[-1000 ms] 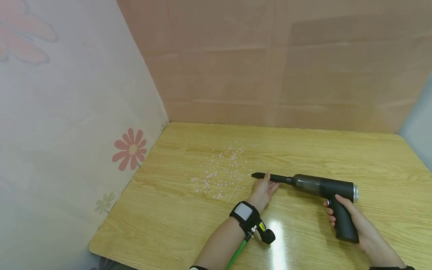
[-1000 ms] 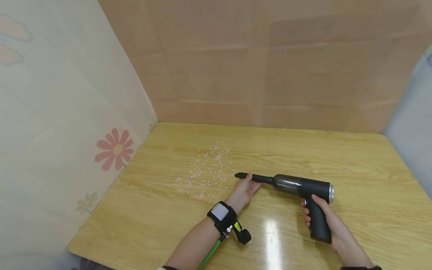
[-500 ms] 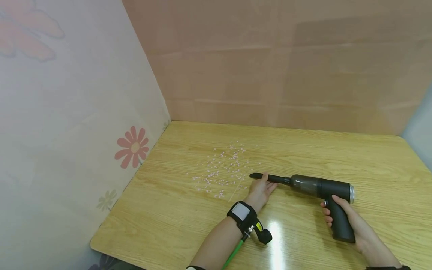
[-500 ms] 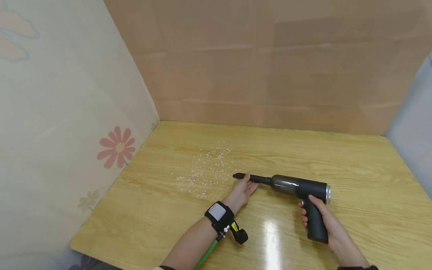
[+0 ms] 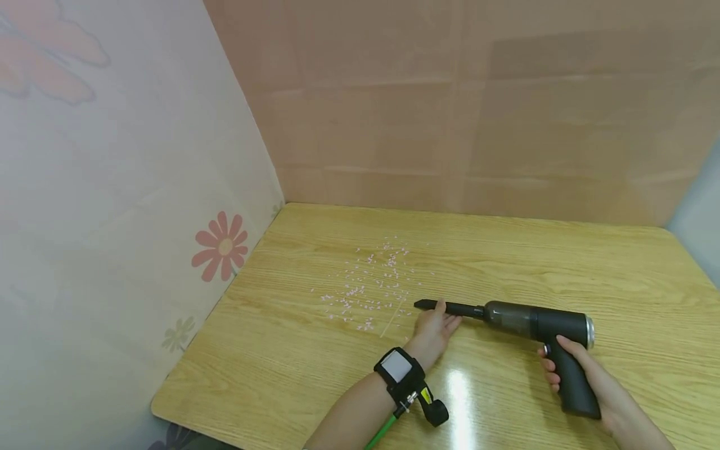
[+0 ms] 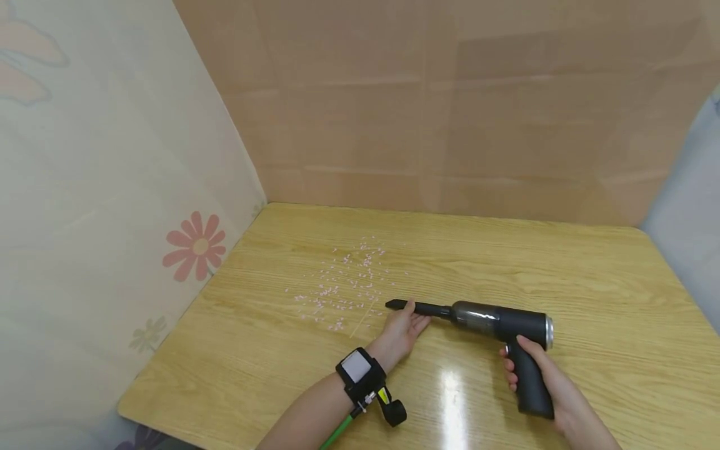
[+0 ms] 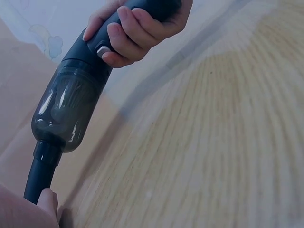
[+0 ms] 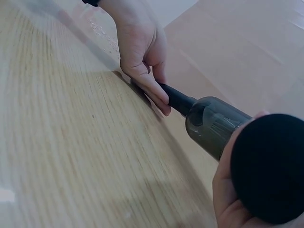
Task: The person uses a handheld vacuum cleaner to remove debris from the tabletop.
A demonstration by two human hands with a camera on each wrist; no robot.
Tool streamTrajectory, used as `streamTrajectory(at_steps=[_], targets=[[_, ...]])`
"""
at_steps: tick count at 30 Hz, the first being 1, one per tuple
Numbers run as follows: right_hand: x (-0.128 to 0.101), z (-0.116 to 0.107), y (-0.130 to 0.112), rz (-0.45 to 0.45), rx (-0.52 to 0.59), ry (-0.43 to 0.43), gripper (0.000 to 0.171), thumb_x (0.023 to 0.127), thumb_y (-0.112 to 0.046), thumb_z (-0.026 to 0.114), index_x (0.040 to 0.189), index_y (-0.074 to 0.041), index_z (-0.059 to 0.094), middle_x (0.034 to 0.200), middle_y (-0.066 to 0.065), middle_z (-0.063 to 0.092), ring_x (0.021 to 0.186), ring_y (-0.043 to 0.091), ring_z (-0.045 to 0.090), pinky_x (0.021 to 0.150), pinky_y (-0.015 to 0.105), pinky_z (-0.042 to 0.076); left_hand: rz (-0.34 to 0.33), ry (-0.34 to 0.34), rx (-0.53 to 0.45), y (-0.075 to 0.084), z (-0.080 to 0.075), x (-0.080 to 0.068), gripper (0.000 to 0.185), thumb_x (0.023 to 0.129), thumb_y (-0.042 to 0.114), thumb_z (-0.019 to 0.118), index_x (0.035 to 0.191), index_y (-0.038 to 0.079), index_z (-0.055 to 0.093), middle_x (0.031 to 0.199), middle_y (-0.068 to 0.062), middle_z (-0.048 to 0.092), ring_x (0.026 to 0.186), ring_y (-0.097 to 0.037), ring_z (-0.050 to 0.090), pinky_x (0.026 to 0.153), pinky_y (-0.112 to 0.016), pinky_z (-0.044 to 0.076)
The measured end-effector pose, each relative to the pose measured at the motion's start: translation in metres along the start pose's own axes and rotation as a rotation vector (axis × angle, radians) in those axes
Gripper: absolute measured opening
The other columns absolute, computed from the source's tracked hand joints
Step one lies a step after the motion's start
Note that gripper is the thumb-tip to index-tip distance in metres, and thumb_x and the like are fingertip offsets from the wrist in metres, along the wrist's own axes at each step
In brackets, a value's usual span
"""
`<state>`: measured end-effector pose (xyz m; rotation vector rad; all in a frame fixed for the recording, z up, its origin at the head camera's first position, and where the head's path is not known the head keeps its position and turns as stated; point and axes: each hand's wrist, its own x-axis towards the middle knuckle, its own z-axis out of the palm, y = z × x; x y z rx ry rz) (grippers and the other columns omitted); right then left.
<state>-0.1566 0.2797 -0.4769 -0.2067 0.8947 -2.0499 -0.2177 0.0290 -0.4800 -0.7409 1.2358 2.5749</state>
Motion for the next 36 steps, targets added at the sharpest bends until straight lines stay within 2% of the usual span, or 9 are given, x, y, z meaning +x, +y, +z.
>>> streamTrajectory(at_steps=[10, 18, 26, 36], targets=[[-0.005, 0.001, 0.005, 0.008, -0.008, -0.025, 0.062, 0.104, -0.036, 0.003, 0.111, -0.015, 0.061, 0.093, -0.007, 0.063, 0.082, 0.005, 0.06, 0.077, 0.019, 0.056, 0.005, -0.011, 0.005, -0.003, -0.006, -0.009, 0.059, 0.102, 0.011, 0.045, 0.136, -0.027, 0.018, 0.131, -0.052, 0.031, 0.129, -0.054, 0.037, 0.106, -0.045, 0.048], [-0.005, 0.003, 0.009, 0.019, -0.02, 0.011, 0.062, 0.104, -0.037, 0.003, 0.11, -0.015, 0.061, 0.091, -0.008, 0.063, 0.079, 0.004, 0.06, 0.076, 0.019, 0.057, 0.005, -0.032, 0.025, -0.001, -0.011, -0.016, 0.058, 0.102, 0.011, 0.044, 0.137, -0.027, 0.018, 0.132, -0.051, 0.03, 0.13, -0.054, 0.036, 0.106, -0.045, 0.048], [-0.003, 0.007, 0.011, 0.025, -0.024, 0.028, 0.062, 0.104, -0.037, 0.004, 0.109, -0.016, 0.061, 0.09, -0.009, 0.062, 0.078, 0.003, 0.06, 0.074, 0.018, 0.057, 0.007, -0.047, 0.026, -0.001, -0.016, -0.018, 0.056, 0.102, 0.013, 0.044, 0.137, -0.025, 0.022, 0.132, -0.047, 0.037, 0.13, -0.05, 0.04, 0.106, -0.043, 0.048], [0.0, 0.014, 0.011, 0.046, -0.048, 0.054, 0.055, 0.105, -0.038, 0.009, 0.108, -0.017, 0.059, 0.089, -0.009, 0.061, 0.079, 0.003, 0.058, 0.075, 0.018, 0.055, 0.017, -0.013, 0.04, 0.003, -0.02, -0.021, 0.054, 0.102, 0.014, 0.045, 0.136, -0.023, 0.027, 0.129, -0.044, 0.043, 0.127, -0.047, 0.046, 0.104, -0.042, 0.05]])
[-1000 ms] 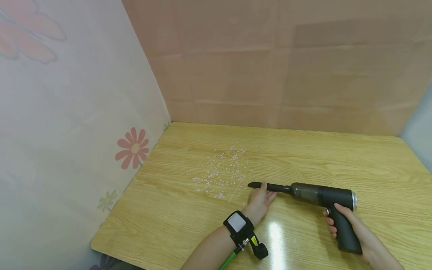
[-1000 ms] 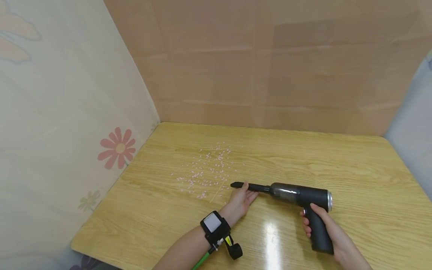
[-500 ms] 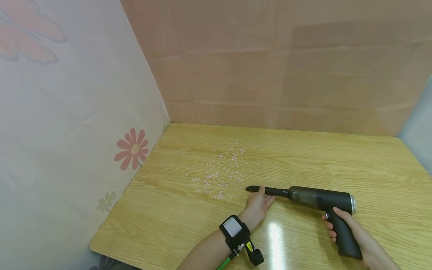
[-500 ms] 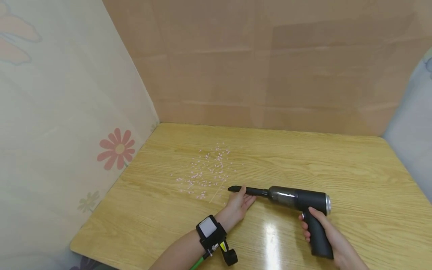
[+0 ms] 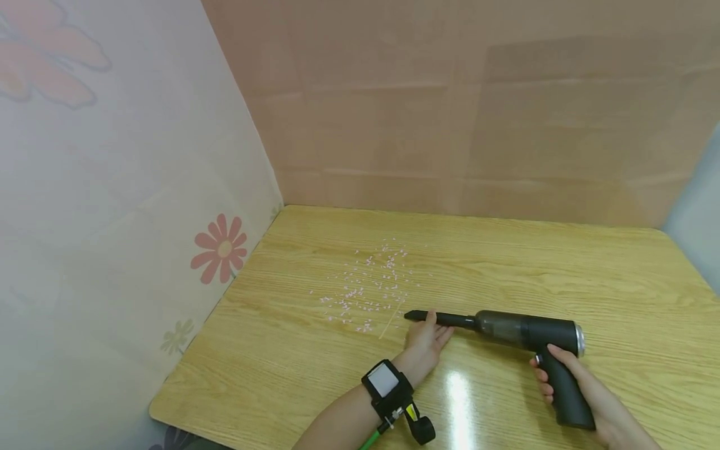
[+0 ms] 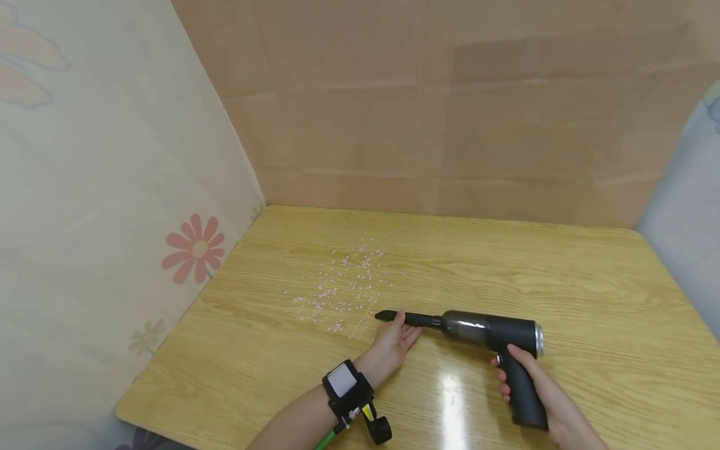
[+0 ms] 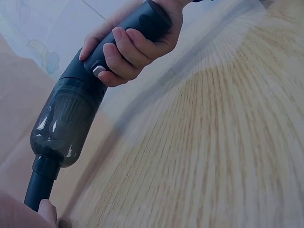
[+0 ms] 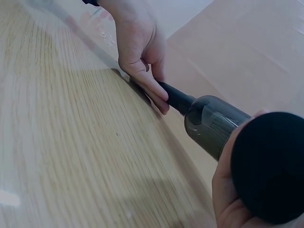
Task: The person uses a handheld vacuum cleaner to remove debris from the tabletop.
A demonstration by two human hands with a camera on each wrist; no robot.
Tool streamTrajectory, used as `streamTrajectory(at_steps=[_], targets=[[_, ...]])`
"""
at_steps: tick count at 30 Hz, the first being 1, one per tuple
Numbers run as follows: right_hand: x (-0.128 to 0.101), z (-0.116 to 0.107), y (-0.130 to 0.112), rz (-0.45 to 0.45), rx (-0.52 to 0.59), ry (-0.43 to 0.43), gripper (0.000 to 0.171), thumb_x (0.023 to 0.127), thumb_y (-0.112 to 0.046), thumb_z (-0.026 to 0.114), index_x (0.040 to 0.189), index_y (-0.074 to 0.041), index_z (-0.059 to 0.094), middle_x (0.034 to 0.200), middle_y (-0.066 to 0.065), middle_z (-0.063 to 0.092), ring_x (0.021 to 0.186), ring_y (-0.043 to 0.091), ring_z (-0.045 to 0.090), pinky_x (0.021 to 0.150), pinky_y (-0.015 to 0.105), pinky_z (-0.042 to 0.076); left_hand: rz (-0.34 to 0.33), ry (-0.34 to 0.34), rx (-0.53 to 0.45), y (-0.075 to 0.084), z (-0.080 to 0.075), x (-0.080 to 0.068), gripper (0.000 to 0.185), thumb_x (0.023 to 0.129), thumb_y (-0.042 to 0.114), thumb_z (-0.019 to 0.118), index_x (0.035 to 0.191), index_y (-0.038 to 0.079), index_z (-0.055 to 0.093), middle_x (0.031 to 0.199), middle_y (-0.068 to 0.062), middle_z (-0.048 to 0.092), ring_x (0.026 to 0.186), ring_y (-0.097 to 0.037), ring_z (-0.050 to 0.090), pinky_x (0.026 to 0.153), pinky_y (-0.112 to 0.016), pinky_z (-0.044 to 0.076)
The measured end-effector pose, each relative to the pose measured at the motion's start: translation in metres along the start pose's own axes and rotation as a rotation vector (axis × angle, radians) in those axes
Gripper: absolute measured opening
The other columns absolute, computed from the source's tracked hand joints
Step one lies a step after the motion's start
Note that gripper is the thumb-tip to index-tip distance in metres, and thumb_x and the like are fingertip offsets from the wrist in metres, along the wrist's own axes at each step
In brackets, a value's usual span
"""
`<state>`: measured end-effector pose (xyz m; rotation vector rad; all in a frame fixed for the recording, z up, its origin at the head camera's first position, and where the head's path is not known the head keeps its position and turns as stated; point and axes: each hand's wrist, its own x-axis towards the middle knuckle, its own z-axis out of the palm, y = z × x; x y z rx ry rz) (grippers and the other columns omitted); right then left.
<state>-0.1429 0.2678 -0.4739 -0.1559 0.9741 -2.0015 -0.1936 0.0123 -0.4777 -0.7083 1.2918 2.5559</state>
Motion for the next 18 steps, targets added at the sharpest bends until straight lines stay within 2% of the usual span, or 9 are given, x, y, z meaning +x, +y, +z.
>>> streamTrajectory(at_steps=[5, 18], targets=[[0.004, 0.005, 0.0027, -0.005, -0.008, 0.031, 0.052, 0.105, -0.039, 0.012, 0.106, -0.017, 0.06, 0.087, -0.01, 0.061, 0.078, 0.002, 0.058, 0.074, 0.016, 0.055, 0.003, 0.006, 0.0, 0.0036, -0.0048, -0.0004, 0.055, 0.102, 0.014, 0.045, 0.137, -0.024, 0.024, 0.131, -0.045, 0.041, 0.128, -0.048, 0.044, 0.106, -0.044, 0.049], [0.0014, 0.0084, 0.0043, -0.023, -0.043, 0.06, 0.052, 0.105, -0.038, 0.013, 0.106, -0.017, 0.06, 0.085, -0.01, 0.061, 0.075, 0.002, 0.059, 0.071, 0.015, 0.055, -0.027, -0.037, -0.018, 0.007, -0.0091, -0.0027, 0.057, 0.102, 0.014, 0.044, 0.139, -0.022, 0.02, 0.135, -0.046, 0.034, 0.132, -0.049, 0.039, 0.108, -0.043, 0.047]])
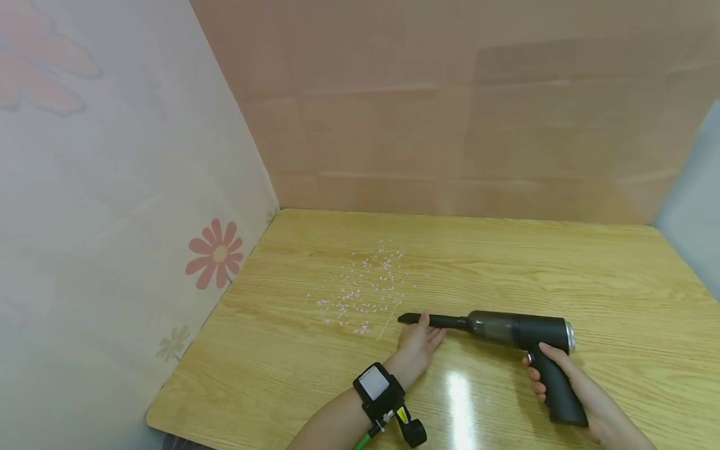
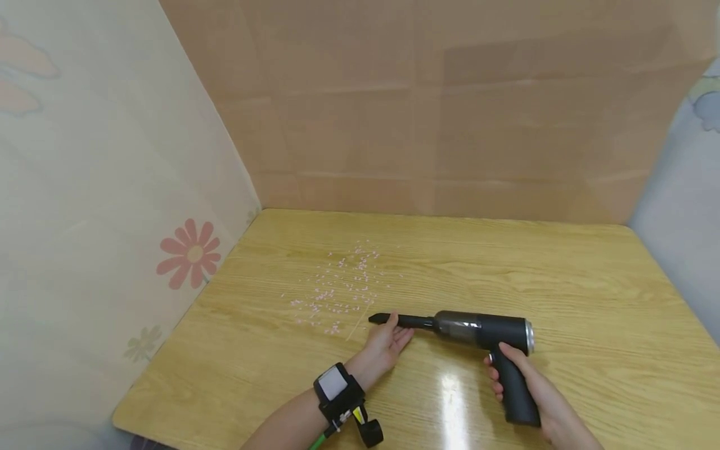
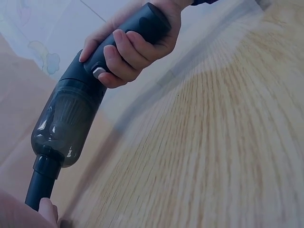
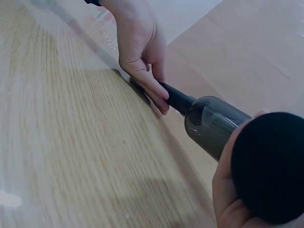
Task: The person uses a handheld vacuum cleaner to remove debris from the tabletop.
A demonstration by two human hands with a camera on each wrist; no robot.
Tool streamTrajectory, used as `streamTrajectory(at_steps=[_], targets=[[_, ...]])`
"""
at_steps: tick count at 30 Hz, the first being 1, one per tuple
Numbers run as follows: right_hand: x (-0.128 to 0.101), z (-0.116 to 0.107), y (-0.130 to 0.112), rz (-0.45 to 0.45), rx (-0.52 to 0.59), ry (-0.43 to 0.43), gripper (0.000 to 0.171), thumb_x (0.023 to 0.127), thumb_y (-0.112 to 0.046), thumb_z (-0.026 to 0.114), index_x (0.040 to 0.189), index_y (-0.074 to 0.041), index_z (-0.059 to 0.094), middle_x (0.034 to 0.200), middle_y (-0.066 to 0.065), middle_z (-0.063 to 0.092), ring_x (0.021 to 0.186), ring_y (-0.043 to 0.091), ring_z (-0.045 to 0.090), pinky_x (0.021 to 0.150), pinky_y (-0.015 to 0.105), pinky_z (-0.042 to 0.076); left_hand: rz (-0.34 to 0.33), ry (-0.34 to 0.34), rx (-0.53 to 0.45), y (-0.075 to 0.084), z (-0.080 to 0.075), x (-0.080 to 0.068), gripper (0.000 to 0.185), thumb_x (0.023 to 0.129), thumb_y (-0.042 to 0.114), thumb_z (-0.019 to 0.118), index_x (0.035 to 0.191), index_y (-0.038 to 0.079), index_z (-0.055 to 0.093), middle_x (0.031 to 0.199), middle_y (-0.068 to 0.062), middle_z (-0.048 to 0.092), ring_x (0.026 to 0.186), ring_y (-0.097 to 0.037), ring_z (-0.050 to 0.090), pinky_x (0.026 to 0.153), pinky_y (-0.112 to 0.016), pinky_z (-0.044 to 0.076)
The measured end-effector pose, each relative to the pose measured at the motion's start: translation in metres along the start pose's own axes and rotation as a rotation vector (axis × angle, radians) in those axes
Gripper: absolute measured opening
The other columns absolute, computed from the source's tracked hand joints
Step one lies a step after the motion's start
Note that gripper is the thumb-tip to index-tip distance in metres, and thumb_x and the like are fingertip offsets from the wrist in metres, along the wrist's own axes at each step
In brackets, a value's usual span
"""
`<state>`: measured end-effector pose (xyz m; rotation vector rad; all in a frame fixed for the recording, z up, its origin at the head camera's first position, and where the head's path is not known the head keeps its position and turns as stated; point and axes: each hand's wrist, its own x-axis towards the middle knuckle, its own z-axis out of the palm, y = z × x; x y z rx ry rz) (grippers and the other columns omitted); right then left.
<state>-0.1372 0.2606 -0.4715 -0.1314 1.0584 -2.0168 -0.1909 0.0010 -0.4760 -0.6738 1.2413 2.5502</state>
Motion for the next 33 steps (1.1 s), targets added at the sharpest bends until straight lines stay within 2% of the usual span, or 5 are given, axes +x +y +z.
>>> streamTrajectory(at_steps=[5, 12, 21, 28, 33], targets=[[-0.003, -0.001, -0.001, 0.022, -0.009, 0.007, 0.052, 0.105, -0.038, 0.013, 0.106, -0.017, 0.06, 0.085, -0.011, 0.061, 0.075, 0.002, 0.059, 0.072, 0.016, 0.055, -0.017, -0.002, 0.002, 0.0, 0.001, -0.004, 0.058, 0.102, 0.012, 0.045, 0.139, -0.023, 0.019, 0.135, -0.047, 0.033, 0.132, -0.049, 0.039, 0.108, -0.042, 0.047], [-0.011, -0.008, 0.003, 0.063, 0.048, -0.047, 0.056, 0.105, -0.04, 0.007, 0.108, -0.016, 0.058, 0.088, -0.009, 0.061, 0.076, 0.004, 0.059, 0.073, 0.018, 0.055, -0.059, -0.007, 0.018, -0.004, 0.0, -0.01, 0.06, 0.1, 0.012, 0.048, 0.139, -0.024, 0.019, 0.135, -0.046, 0.032, 0.131, -0.048, 0.04, 0.106, -0.038, 0.05], [-0.015, -0.015, 0.012, 0.008, 0.08, -0.168, 0.066, 0.101, -0.036, -0.005, 0.111, -0.015, 0.057, 0.091, -0.009, 0.064, 0.078, 0.004, 0.061, 0.077, 0.02, 0.058, -0.06, 0.014, 0.029, -0.013, -0.001, -0.017, 0.059, 0.099, 0.013, 0.051, 0.136, -0.024, 0.024, 0.128, -0.045, 0.04, 0.125, -0.046, 0.048, 0.102, -0.038, 0.053], [-0.025, -0.013, 0.015, 0.1, 0.153, -0.163, 0.069, 0.102, -0.043, -0.004, 0.111, -0.017, 0.059, 0.092, -0.01, 0.063, 0.081, 0.005, 0.06, 0.079, 0.019, 0.055, -0.052, 0.017, 0.046, -0.017, -0.001, -0.027, 0.052, 0.1, 0.012, 0.048, 0.133, -0.024, 0.031, 0.123, -0.041, 0.047, 0.122, -0.044, 0.052, 0.103, -0.04, 0.052], [-0.026, -0.011, 0.018, 0.103, 0.131, -0.18, 0.068, 0.102, -0.041, -0.006, 0.112, -0.017, 0.057, 0.093, -0.011, 0.062, 0.082, 0.004, 0.059, 0.08, 0.019, 0.054, -0.062, 0.016, 0.06, -0.017, -0.004, -0.031, 0.055, 0.1, 0.014, 0.048, 0.134, -0.024, 0.027, 0.126, -0.043, 0.044, 0.124, -0.045, 0.049, 0.103, -0.04, 0.051]])
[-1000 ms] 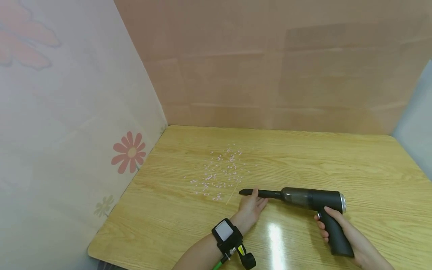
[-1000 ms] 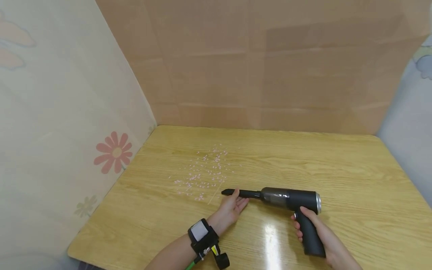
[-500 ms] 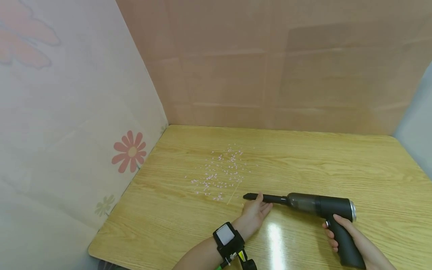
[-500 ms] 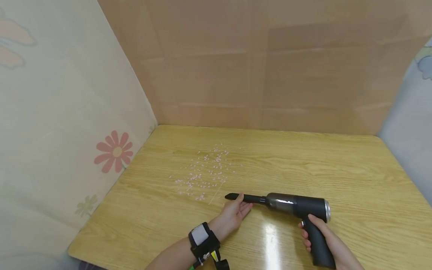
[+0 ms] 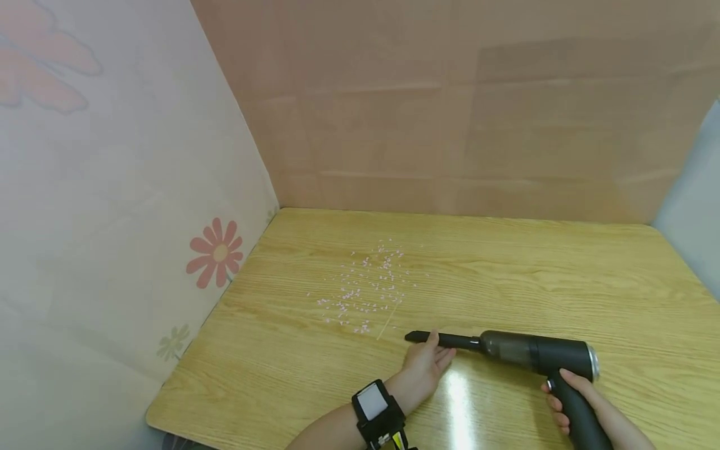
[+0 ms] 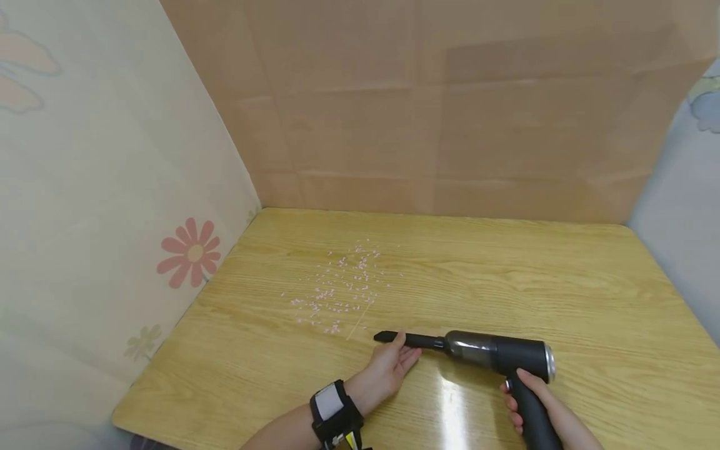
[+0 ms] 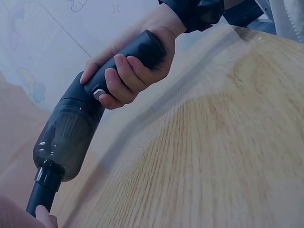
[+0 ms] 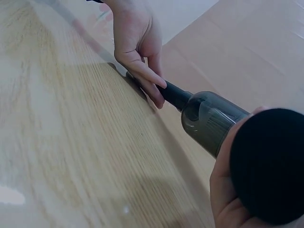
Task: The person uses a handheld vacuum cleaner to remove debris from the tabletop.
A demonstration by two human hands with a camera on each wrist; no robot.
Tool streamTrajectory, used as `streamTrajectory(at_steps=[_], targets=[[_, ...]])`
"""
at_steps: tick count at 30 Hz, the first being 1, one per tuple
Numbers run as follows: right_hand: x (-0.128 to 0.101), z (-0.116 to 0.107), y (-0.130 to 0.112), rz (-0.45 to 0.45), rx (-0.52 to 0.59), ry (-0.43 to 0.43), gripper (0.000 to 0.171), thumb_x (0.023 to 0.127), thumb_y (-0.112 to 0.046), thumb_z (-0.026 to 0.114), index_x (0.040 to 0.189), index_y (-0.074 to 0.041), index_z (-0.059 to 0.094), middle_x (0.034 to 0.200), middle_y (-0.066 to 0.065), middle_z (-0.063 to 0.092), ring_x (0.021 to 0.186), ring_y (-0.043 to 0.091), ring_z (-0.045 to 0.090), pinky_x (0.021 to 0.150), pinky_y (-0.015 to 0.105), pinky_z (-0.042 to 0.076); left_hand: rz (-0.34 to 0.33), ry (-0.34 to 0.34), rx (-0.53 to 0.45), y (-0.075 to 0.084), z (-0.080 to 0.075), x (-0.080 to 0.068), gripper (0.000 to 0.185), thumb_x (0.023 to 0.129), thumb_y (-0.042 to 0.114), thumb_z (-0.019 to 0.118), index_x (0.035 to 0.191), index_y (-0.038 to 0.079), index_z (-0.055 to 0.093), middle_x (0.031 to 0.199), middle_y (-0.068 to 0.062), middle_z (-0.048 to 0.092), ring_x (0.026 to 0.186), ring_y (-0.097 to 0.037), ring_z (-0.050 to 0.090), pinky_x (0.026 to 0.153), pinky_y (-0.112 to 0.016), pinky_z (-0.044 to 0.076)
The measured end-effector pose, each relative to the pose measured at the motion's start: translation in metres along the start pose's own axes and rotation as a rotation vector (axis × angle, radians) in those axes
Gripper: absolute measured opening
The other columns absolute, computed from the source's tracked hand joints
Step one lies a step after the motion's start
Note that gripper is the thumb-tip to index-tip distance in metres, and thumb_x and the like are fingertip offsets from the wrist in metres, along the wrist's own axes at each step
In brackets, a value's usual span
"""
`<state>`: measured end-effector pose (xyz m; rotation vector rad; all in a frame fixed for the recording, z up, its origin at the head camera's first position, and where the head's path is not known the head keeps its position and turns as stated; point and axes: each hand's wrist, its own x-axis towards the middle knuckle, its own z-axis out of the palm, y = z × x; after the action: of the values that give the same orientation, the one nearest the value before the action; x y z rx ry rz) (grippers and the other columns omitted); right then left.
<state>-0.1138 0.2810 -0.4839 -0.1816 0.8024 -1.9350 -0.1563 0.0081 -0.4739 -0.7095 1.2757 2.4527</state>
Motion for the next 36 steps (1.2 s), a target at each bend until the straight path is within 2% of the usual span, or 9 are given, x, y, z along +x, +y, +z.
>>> streamTrajectory(at_steps=[4, 10, 19, 26, 32, 36], targets=[[0.002, 0.0, 0.002, 0.003, -0.012, 0.018, 0.068, 0.101, -0.042, -0.005, 0.111, -0.018, 0.057, 0.092, -0.011, 0.062, 0.081, 0.003, 0.06, 0.079, 0.018, 0.055, -0.006, -0.013, 0.0, 0.0, -0.003, 0.0, 0.057, 0.1, 0.015, 0.048, 0.136, -0.024, 0.025, 0.128, -0.043, 0.042, 0.125, -0.045, 0.048, 0.104, -0.039, 0.051], [0.008, 0.003, 0.002, -0.017, -0.042, -0.013, 0.066, 0.102, -0.039, -0.005, 0.111, -0.018, 0.056, 0.092, -0.012, 0.061, 0.082, 0.003, 0.058, 0.079, 0.018, 0.054, 0.017, -0.031, -0.005, 0.001, -0.008, 0.001, 0.055, 0.101, 0.014, 0.047, 0.135, -0.023, 0.026, 0.13, -0.042, 0.042, 0.127, -0.044, 0.047, 0.107, -0.04, 0.049], [0.02, 0.008, 0.005, -0.051, 0.025, -0.01, 0.067, 0.102, -0.04, -0.003, 0.109, -0.017, 0.059, 0.093, -0.01, 0.063, 0.081, 0.003, 0.06, 0.077, 0.017, 0.055, 0.032, 0.011, -0.002, 0.007, -0.011, 0.006, 0.058, 0.1, 0.016, 0.049, 0.136, -0.023, 0.024, 0.131, -0.042, 0.04, 0.126, -0.044, 0.048, 0.103, -0.036, 0.052], [0.027, 0.01, 0.001, -0.087, -0.098, 0.094, 0.056, 0.104, -0.038, 0.003, 0.107, -0.017, 0.055, 0.087, -0.012, 0.062, 0.075, 0.001, 0.06, 0.074, 0.017, 0.057, 0.023, 0.009, -0.001, 0.015, -0.011, 0.01, 0.058, 0.102, 0.017, 0.046, 0.14, -0.02, 0.023, 0.132, -0.039, 0.041, 0.125, -0.042, 0.049, 0.104, -0.036, 0.051], [0.027, 0.016, -0.007, -0.043, -0.14, 0.225, 0.047, 0.105, -0.042, 0.014, 0.105, -0.017, 0.055, 0.085, -0.012, 0.059, 0.074, 0.002, 0.058, 0.072, 0.017, 0.053, 0.028, 0.004, -0.002, 0.02, -0.008, 0.016, 0.06, 0.102, 0.017, 0.046, 0.14, -0.021, 0.019, 0.133, -0.041, 0.039, 0.128, -0.043, 0.045, 0.106, -0.037, 0.05], [0.028, 0.018, -0.01, -0.031, -0.161, 0.275, 0.045, 0.105, -0.043, 0.019, 0.102, -0.019, 0.057, 0.083, -0.012, 0.059, 0.073, 0.002, 0.057, 0.072, 0.017, 0.052, 0.043, -0.01, -0.004, 0.021, -0.006, 0.022, 0.06, 0.102, 0.015, 0.046, 0.14, -0.022, 0.018, 0.133, -0.042, 0.038, 0.129, -0.045, 0.044, 0.107, -0.039, 0.048]])
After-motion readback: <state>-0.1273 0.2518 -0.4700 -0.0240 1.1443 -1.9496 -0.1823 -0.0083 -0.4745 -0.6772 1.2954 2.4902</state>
